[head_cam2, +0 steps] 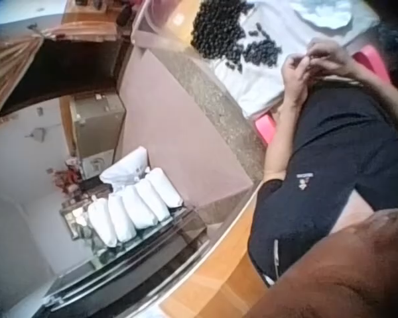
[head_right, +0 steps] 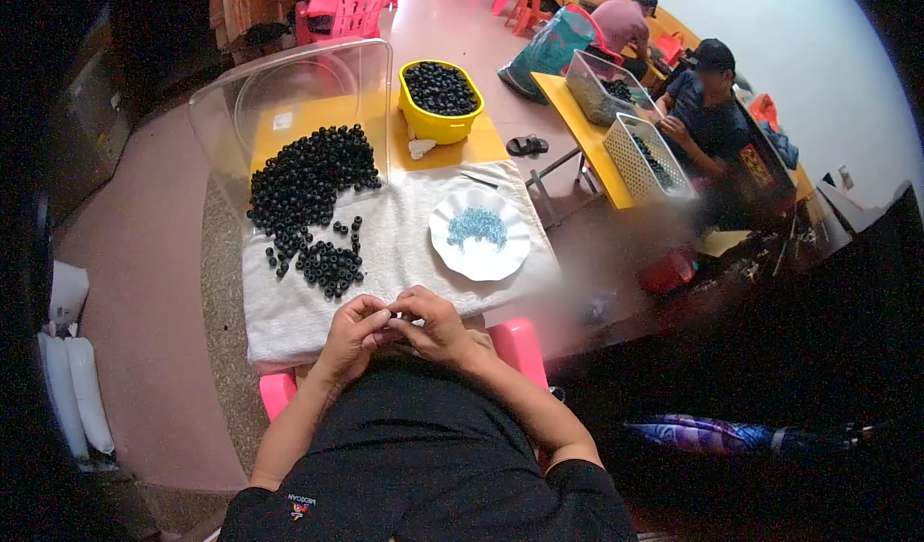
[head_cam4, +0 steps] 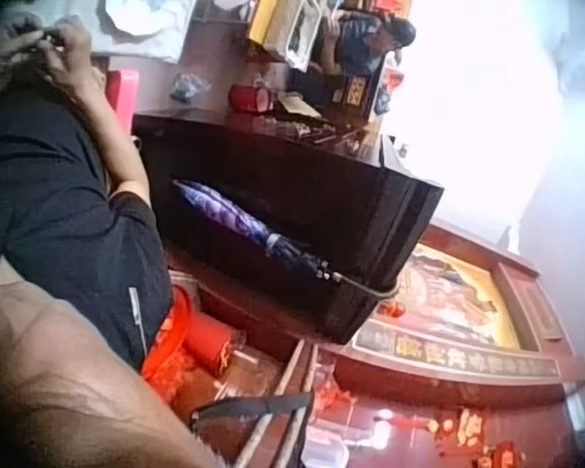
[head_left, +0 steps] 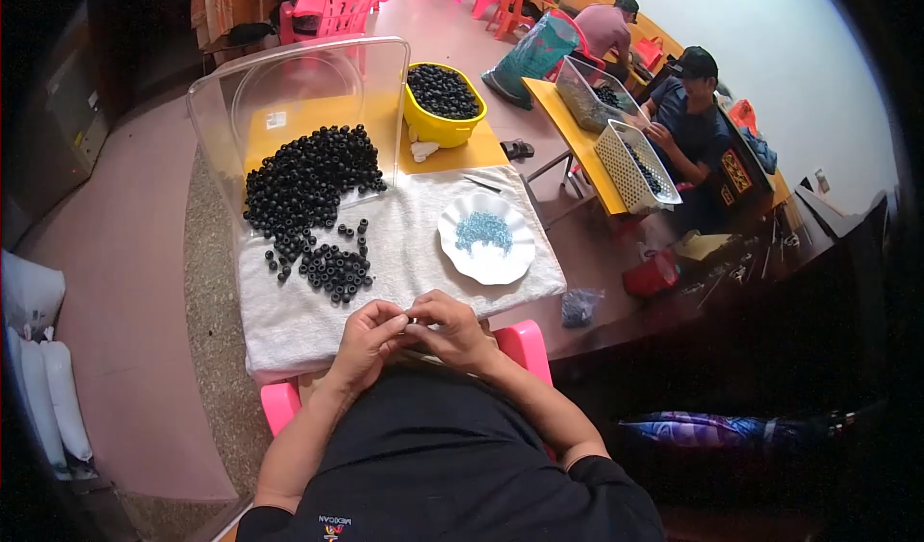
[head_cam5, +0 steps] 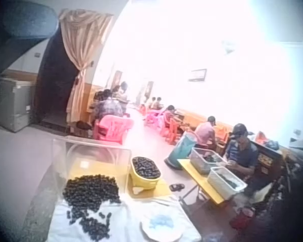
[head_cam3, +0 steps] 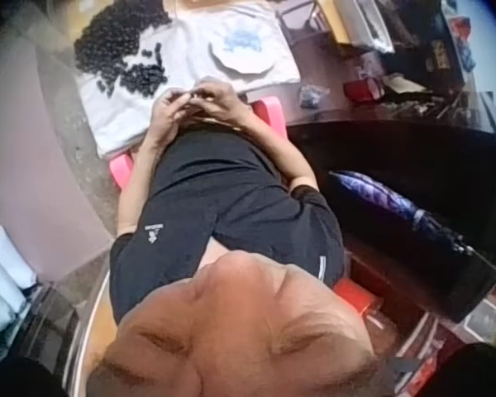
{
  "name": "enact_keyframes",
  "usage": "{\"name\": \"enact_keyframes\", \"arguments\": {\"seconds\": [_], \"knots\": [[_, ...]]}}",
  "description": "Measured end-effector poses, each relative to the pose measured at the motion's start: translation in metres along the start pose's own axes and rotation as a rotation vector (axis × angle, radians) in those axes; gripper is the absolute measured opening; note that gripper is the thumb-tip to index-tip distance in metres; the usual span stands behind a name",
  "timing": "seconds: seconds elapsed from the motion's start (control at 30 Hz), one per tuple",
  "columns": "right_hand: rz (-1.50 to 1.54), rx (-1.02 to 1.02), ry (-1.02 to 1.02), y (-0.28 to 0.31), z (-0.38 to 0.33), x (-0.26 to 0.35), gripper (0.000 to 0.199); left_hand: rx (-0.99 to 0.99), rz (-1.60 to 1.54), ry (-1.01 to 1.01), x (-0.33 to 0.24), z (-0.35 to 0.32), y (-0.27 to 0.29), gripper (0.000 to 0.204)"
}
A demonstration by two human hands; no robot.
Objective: The recorder manually assembles small blue beads into black component rings.
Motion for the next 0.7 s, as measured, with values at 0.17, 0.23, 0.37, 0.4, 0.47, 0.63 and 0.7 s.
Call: {"name": "enact_keyframes", "arguments": {"seconds": [0.17, 0.23, 0.37, 0.4, 0.47, 0.63, 0.7], "knots": [[-0.108, 0.035, -0.029, 0.034, 0.004, -0.009, 0.024, -0.042, 0.014, 0.017, 0.003, 0.001, 0.007, 0.009], [-0.511, -0.034, 0.082, 0.076, 0.009, -0.023, 0.020, -0.054, 0.024, 0.025, 0.007, 0.004, 0.008, 0.009], [-0.870, -0.079, -0.080, 0.133, 0.018, -0.040, 0.016, -0.075, 0.025, 0.001, 0.004, 0.002, 0.009, 0.010], [-0.908, -0.061, -0.102, 0.143, 0.017, -0.052, 0.017, -0.070, 0.041, 0.001, 0.004, 0.003, 0.008, 0.012], [-0.943, -0.037, -0.121, 0.150, 0.017, -0.063, 0.017, -0.066, 0.034, -0.001, 0.006, 0.004, 0.009, 0.011], [-1.040, 0.097, -0.239, 0.146, 0.021, -0.076, 0.011, -0.093, 0.045, 0.026, 0.007, 0.003, 0.013, 0.011], [-1.018, 0.086, -0.218, 0.145, 0.022, -0.078, 0.009, -0.080, 0.035, 0.009, 0.007, 0.004, 0.013, 0.011]]}}
Point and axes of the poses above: each hand's wrist, its own z-axis towards the middle knuckle, its own y-axis out of the back of the hand, x = y × z, the point moved 7 cm from there along z, towards the middle knuckle, and after that the axes turned 11 degrees about z, right-handed, at the moved point
